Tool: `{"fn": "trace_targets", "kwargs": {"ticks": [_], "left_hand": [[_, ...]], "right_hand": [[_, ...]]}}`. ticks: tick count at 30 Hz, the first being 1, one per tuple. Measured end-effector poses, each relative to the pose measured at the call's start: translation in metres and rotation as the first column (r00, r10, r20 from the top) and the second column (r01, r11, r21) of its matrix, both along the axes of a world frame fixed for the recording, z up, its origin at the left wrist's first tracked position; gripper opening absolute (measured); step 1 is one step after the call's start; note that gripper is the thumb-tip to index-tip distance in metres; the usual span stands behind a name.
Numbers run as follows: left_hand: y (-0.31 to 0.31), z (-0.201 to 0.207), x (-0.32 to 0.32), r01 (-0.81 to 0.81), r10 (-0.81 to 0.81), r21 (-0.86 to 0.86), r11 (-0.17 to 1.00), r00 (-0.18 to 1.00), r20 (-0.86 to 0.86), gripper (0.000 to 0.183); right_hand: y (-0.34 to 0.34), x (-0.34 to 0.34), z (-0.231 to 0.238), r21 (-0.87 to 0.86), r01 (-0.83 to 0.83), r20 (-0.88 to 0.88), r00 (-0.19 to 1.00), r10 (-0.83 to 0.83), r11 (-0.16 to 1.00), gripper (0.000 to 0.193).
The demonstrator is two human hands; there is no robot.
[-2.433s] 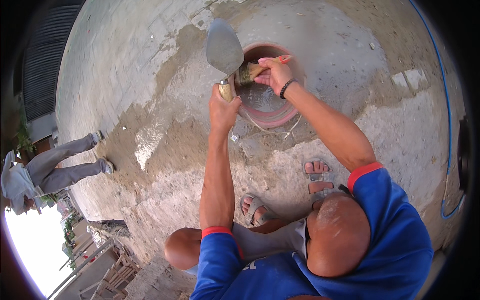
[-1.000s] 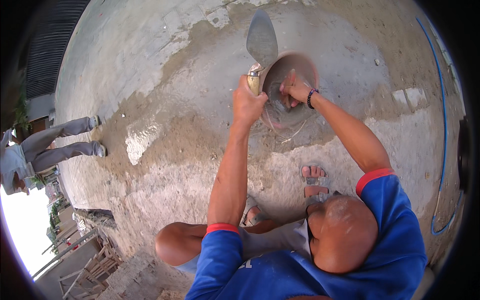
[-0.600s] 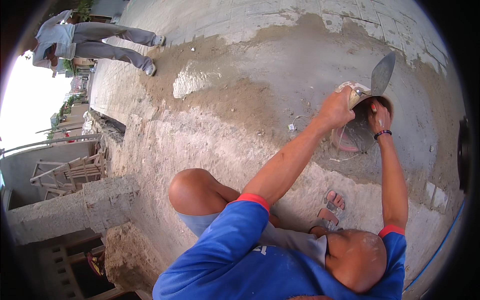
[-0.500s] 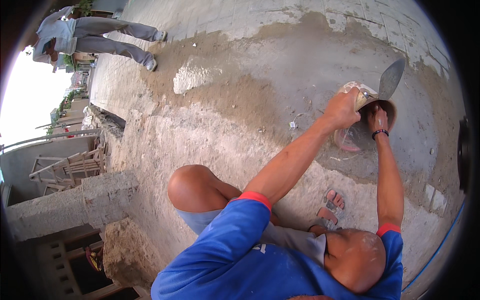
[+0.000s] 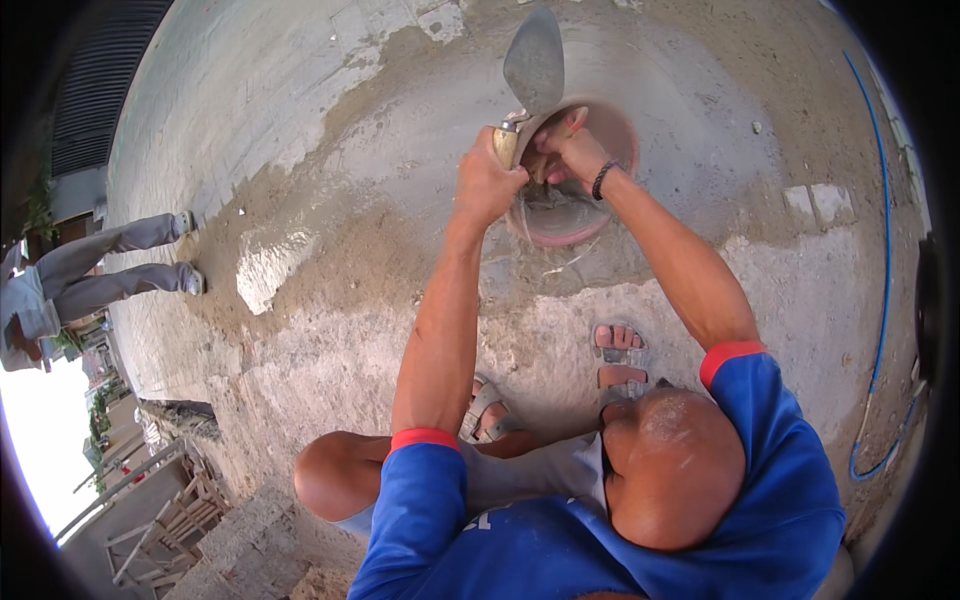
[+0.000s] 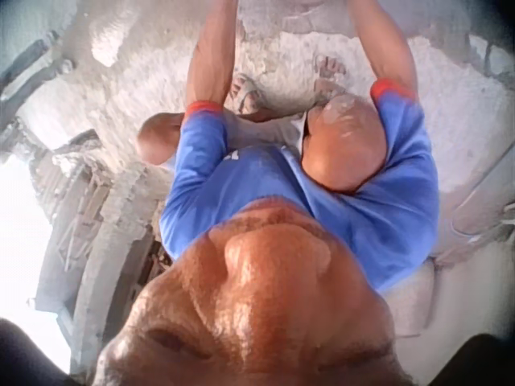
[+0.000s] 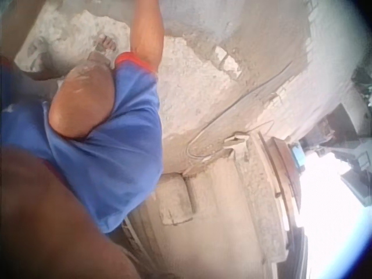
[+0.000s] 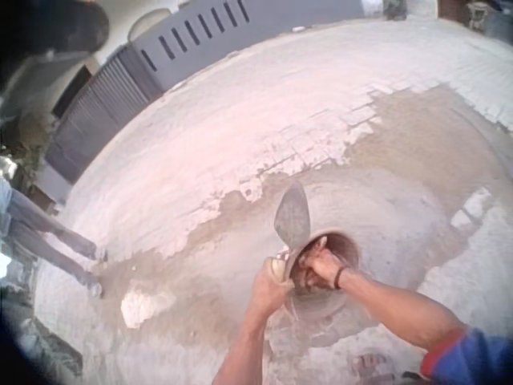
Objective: The person cleans a small bucket with a brush and water before picking up a stack of cardboard-wrapped materials.
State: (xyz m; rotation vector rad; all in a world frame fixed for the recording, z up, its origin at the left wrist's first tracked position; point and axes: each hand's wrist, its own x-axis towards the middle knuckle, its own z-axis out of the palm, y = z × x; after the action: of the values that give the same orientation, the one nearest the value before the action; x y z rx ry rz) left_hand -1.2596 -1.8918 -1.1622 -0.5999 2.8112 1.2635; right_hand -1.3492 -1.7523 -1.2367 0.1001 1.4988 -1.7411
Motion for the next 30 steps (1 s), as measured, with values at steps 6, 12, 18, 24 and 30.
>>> {"fn": "trace_targets", "kwargs": {"ticks": [6, 12, 18, 24, 30], "left_hand": [[-0.002, -0.001, -0.008, 0.037, -0.037, 0.004, 0.999, 0.999, 0.033, 0.042], [-0.007, -0.001, -0.012, 0.065, -0.067, 0.059, 0.996, 0.998, 0.018, 0.038], [0.005, 0.007, -0.016, 0.121, -0.121, 0.013, 0.993, 0.992, 0.045, 0.039], [-0.008, 0.001, -0.015, 0.101, -0.104, 0.061, 0.993, 0.994, 0.043, 0.038], [-0.013, 0.0, -0.017, 0.094, -0.095, 0.019, 0.995, 0.994, 0.048, 0.038]], "right_hand": [[-0.011, 0.003, -0.01, -0.081, 0.332, 0.082, 0.942, -0.326, 0.94, 0.016], [-0.011, 0.017, -0.034, 0.13, -0.044, -0.068, 0.996, 0.053, 0.991, 0.019], [-0.005, -0.004, -0.046, 0.605, -0.242, -0.416, 0.717, 0.56, 0.759, 0.033], [0.003, -0.022, -0.041, 0.789, -0.156, -0.493, 0.416, 0.764, 0.594, 0.031], [-0.005, -0.026, -0.025, 0.286, 0.033, -0.302, 0.952, 0.057, 0.958, 0.024]]}}
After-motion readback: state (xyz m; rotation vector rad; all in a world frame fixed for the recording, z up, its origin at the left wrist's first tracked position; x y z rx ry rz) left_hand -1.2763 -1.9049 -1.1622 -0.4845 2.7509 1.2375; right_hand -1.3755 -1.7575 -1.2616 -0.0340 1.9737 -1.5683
